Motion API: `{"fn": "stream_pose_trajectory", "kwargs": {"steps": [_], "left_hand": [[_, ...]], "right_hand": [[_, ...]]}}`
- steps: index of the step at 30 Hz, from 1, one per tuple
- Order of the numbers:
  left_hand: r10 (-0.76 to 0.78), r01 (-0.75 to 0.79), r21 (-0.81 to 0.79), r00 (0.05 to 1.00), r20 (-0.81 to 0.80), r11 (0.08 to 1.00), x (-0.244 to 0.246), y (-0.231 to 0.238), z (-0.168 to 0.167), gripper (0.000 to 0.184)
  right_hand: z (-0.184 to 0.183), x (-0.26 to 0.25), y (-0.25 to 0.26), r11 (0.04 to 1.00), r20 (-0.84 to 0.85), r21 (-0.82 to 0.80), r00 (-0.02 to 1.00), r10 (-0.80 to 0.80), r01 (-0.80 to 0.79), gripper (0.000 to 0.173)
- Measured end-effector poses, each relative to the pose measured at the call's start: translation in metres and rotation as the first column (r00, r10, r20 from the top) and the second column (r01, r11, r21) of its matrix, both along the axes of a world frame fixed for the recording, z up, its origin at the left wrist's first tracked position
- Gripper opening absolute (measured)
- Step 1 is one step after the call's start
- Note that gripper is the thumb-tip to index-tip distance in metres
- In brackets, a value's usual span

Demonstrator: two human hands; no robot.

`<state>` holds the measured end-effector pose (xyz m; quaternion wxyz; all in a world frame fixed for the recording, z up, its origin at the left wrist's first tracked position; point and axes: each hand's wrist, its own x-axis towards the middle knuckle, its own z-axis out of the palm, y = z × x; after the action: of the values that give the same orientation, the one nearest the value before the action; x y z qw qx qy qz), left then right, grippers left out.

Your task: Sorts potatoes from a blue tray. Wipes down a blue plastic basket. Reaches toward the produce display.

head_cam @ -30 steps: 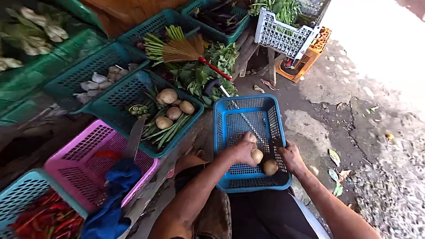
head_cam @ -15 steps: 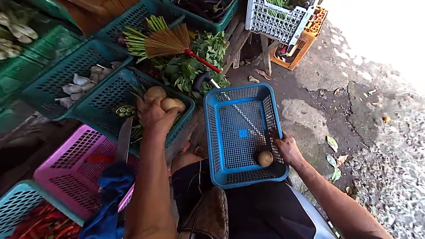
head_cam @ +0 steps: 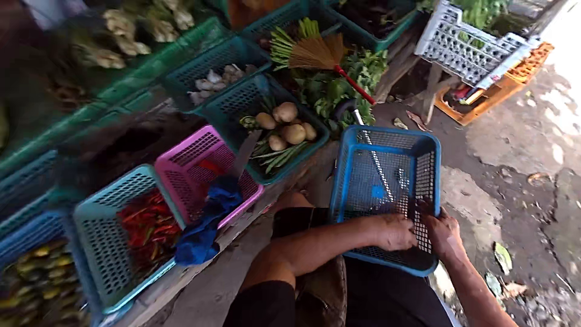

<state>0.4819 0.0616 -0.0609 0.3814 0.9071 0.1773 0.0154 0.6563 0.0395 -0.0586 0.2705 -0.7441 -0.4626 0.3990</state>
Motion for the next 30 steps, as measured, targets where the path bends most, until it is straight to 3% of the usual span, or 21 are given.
{"fn": "stream_pose_trajectory", "kwargs": {"steps": [5,9,12,14,16,17,19,21,23,25,26,28,30], "left_hand": [[0.032,-0.040,-0.098,0.996,-0.081,0.994,-0.006,0.001,-0.001,0.046],[0.341,-0.335,-0.071,0.934,0.108,0.939,-0.043,0.018,0.030,0.049],[0.667,-0.678,-0.085,0.680,0.305,0.730,-0.091,0.041,0.067,0.045],[0.825,-0.862,-0.118,0.421,0.377,0.493,-0.124,0.058,0.081,0.044],[0.870,-0.966,-0.052,0.206,0.447,0.255,-0.158,0.075,0.082,0.048],[0.890,-0.986,-0.006,0.145,0.432,0.164,-0.173,0.081,0.081,0.051],[0.924,-0.994,0.064,0.108,0.367,0.091,-0.195,0.077,0.085,0.056],[0.919,-0.987,0.140,0.125,0.373,0.077,-0.213,0.055,0.094,0.046],[0.910,-0.963,0.267,0.088,0.406,-0.026,-0.238,0.024,0.097,0.030],[0.944,-0.905,0.390,-0.034,0.329,-0.169,-0.270,-0.016,0.098,0.029],[0.968,-0.869,0.454,-0.098,0.232,-0.197,-0.288,-0.038,0.097,0.036],[0.984,-0.833,0.531,-0.175,0.017,-0.157,-0.327,-0.083,0.086,0.049],[0.978,-0.844,0.529,-0.174,-0.115,-0.088,-0.357,-0.120,0.067,0.048]], "right_hand": [[-0.002,0.000,0.000,0.999,-0.007,0.034,1.000,0.000,0.000,0.039],[-0.001,-0.003,-0.002,0.999,-0.047,0.051,0.999,-0.001,0.003,0.041],[-0.004,0.001,-0.002,0.999,-0.070,0.050,0.998,-0.002,0.005,0.048],[-0.007,0.002,-0.002,0.998,-0.063,0.055,0.998,-0.003,0.007,0.048],[-0.006,-0.001,-0.003,0.998,-0.053,0.057,0.999,0.007,-0.004,0.047],[-0.005,-0.002,-0.004,0.998,-0.050,0.059,0.999,0.016,-0.013,0.048],[-0.003,-0.001,-0.005,0.997,-0.048,0.072,0.999,0.026,-0.023,0.048],[-0.003,0.000,-0.004,0.997,-0.056,0.071,0.998,0.021,-0.017,0.047],[-0.008,0.002,-0.002,0.998,-0.046,0.068,0.999,0.016,-0.013,0.046],[-0.011,0.003,0.000,0.998,-0.043,0.068,0.999,0.017,-0.014,0.044],[-0.011,0.002,0.000,0.998,-0.049,0.065,0.999,0.006,-0.003,0.043],[-0.010,0.000,0.000,0.998,-0.063,0.051,0.998,-0.022,0.025,0.041],[-0.005,-0.002,0.000,0.999,-0.081,0.038,0.996,-0.033,0.037,0.038]]}}
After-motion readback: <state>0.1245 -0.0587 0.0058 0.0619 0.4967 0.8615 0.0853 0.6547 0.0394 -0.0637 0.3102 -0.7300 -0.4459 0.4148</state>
